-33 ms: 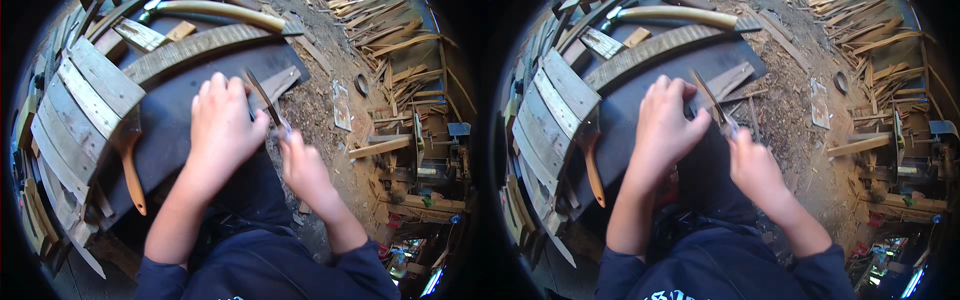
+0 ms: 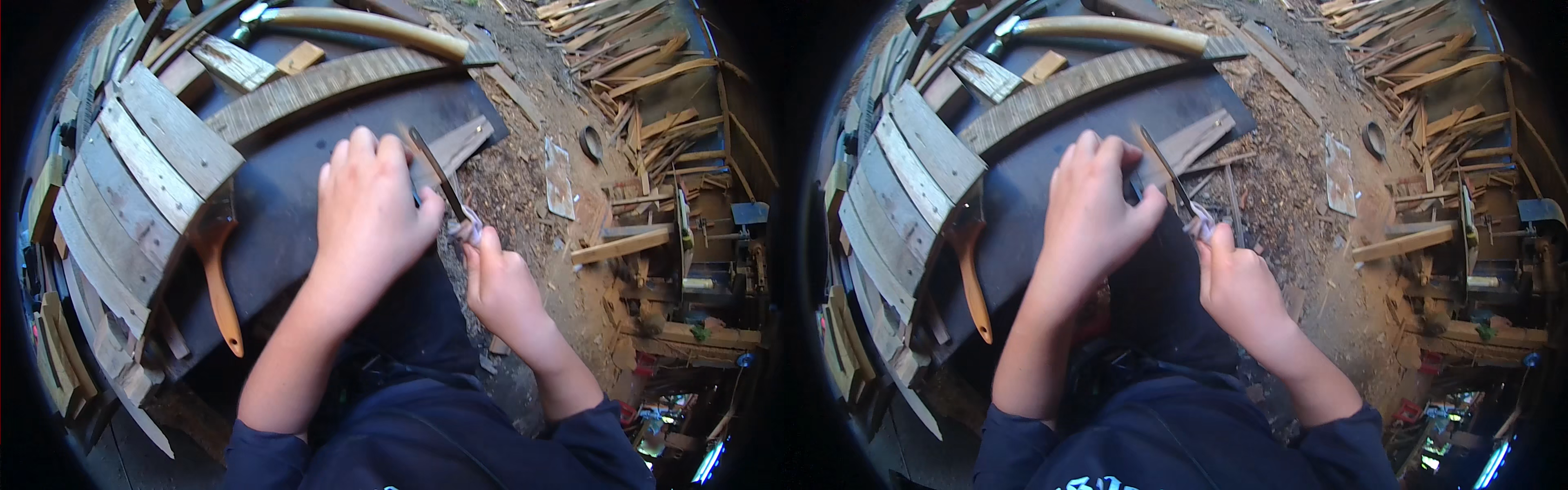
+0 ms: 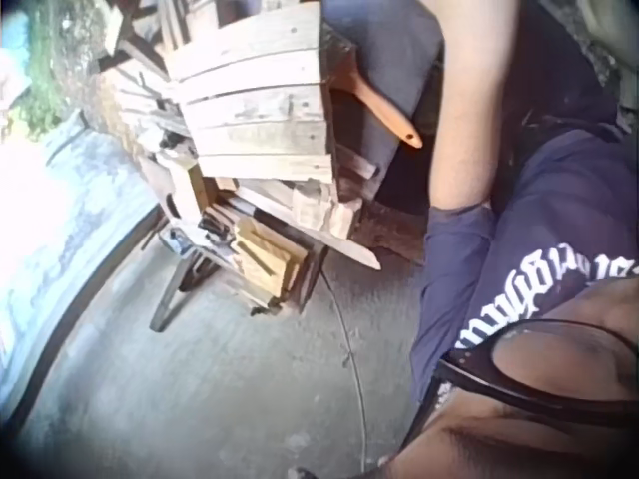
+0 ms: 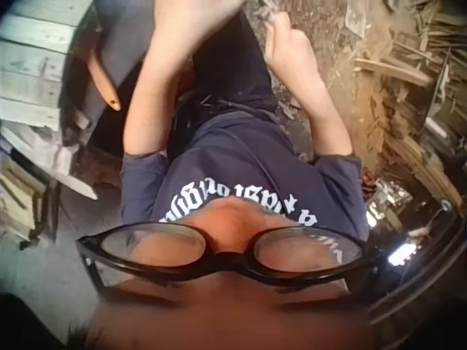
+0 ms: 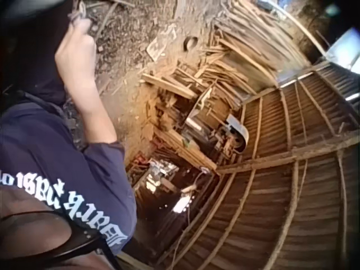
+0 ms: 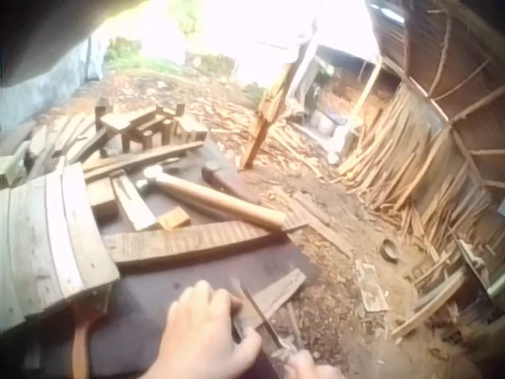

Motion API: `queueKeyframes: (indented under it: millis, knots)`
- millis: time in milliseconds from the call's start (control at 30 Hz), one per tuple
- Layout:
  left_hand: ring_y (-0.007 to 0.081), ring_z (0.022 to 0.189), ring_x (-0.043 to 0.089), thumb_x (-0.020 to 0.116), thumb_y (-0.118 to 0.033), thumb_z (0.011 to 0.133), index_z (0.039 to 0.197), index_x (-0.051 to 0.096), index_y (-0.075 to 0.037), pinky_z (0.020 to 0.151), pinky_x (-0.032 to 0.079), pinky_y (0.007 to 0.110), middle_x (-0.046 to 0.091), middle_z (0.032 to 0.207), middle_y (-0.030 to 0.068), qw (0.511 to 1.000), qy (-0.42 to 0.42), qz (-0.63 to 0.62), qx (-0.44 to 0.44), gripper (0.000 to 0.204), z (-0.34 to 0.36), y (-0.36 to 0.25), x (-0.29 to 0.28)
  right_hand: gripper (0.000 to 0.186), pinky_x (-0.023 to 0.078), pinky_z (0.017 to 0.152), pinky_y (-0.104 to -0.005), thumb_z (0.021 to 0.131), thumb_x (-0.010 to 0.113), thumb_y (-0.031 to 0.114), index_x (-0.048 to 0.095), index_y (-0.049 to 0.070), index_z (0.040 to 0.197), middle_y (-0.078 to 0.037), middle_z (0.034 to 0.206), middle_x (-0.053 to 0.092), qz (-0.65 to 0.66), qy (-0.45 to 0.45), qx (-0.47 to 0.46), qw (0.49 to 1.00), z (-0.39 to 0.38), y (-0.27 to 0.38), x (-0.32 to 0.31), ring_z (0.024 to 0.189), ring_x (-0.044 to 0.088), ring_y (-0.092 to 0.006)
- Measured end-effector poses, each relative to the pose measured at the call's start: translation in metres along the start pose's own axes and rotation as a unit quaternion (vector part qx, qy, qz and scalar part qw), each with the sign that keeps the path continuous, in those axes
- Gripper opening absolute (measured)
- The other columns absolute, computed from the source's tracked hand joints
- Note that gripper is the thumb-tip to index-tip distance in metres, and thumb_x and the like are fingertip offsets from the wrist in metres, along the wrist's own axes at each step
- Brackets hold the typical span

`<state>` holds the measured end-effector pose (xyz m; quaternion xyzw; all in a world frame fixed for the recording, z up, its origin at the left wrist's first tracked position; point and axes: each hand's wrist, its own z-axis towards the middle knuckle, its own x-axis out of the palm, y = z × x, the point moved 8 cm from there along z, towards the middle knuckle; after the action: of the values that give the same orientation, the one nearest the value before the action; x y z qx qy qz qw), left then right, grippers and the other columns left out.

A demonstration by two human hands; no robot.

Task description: The person is sharpening a tool using a small rectangular sharpening stone.

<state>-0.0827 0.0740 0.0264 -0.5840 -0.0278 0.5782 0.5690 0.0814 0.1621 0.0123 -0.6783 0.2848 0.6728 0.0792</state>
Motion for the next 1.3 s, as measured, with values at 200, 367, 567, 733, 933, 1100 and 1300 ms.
queueKeyframes:
  millis: [200, 367, 567, 733, 933, 1100, 1300]
  knots:
    - [0.0354, 0.098, 0.059, 0.073, -0.019, 0.076, 0.095, 0.065, 0.000, 0.085, 0.048, 0.046, 0.058, 0.097, 0.0176, 1.000, -0.005, -0.003, 0.009, 0.028, -0.006, 0.006, -0.005, 0.018, 0.055, 0.057, -0.0570, 0.105, 0.051, 0.018, 0.051, 0.000, 0.107, -0.027, 0.067, 0.065, 0.016, 0.014, 0.011, 1.000, 0.007, 0.012, -0.011, 0.067, 0.069, -0.0479]
    - [0.0358, 0.095, 0.059, 0.072, -0.018, 0.077, 0.097, 0.065, 0.002, 0.086, 0.048, 0.047, 0.058, 0.096, 0.0175, 1.000, 0.011, -0.003, 0.020, 0.029, 0.000, -0.002, 0.005, 0.017, 0.054, 0.056, -0.0573, 0.104, 0.054, 0.018, 0.051, 0.001, 0.108, -0.028, 0.067, 0.065, 0.014, 0.026, 0.031, 0.999, 0.022, 0.007, -0.003, 0.066, 0.069, -0.0477]
    - [0.0365, 0.096, 0.060, 0.073, -0.019, 0.078, 0.098, 0.067, 0.001, 0.085, 0.049, 0.047, 0.059, 0.095, 0.0173, 0.999, -0.009, 0.014, 0.036, 0.028, -0.003, -0.005, 0.007, 0.021, 0.055, 0.055, -0.0553, 0.104, 0.054, 0.020, 0.051, 0.000, 0.107, -0.027, 0.068, 0.066, 0.032, 0.025, 0.038, 0.998, -0.007, -0.011, -0.005, 0.067, 0.070, -0.0459]
    - [0.0358, 0.096, 0.060, 0.071, -0.019, 0.078, 0.096, 0.067, 0.001, 0.084, 0.049, 0.047, 0.059, 0.095, 0.0172, 0.999, -0.020, 0.002, 0.024, 0.027, -0.006, 0.007, -0.001, 0.018, 0.057, 0.060, -0.0546, 0.104, 0.053, 0.017, 0.055, -0.001, 0.108, -0.028, 0.071, 0.067, 0.058, 0.025, -0.005, 0.998, 0.028, 0.014, -0.013, 0.072, 0.071, -0.0459]
    - [0.0345, 0.095, 0.058, 0.070, -0.019, 0.079, 0.095, 0.066, 0.000, 0.081, 0.048, 0.045, 0.057, 0.095, 0.0164, 0.999, -0.022, 0.028, 0.027, 0.025, -0.001, 0.004, 0.000, 0.021, 0.055, 0.059, -0.0567, 0.103, 0.055, 0.017, 0.053, -0.001, 0.114, -0.028, 0.069, 0.066, -0.016, 0.034, -0.014, 0.999, 0.052, 0.019, -0.005, 0.070, 0.070, -0.0465]
    - [0.0353, 0.096, 0.059, 0.069, -0.020, 0.080, 0.098, 0.068, 0.001, 0.085, 0.049, 0.045, 0.058, 0.096, 0.0167, 0.999, -0.009, 0.027, 0.027, 0.028, -0.007, -0.004, 0.004, 0.019, 0.054, 0.056, -0.0559, 0.104, 0.055, 0.017, 0.051, -0.002, 0.106, -0.029, 0.070, 0.066, 0.025, 0.008, 0.002, 1.000, -0.009, -0.003, -0.010, 0.067, 0.069, -0.0473]
    - [0.0341, 0.093, 0.058, 0.070, -0.020, 0.077, 0.089, 0.064, -0.001, 0.080, 0.047, 0.045, 0.056, 0.094, 0.0159, 0.999, -0.011, 0.012, 0.037, 0.023, -0.012, -0.004, 0.005, 0.021, 0.054, 0.059, -0.0587, 0.103, 0.054, 0.014, 0.052, -0.002, 0.117, -0.031, 0.074, 0.066, 0.024, 0.028, 0.030, 0.999, -0.002, 0.001, -0.004, 0.072, 0.069, -0.0495]
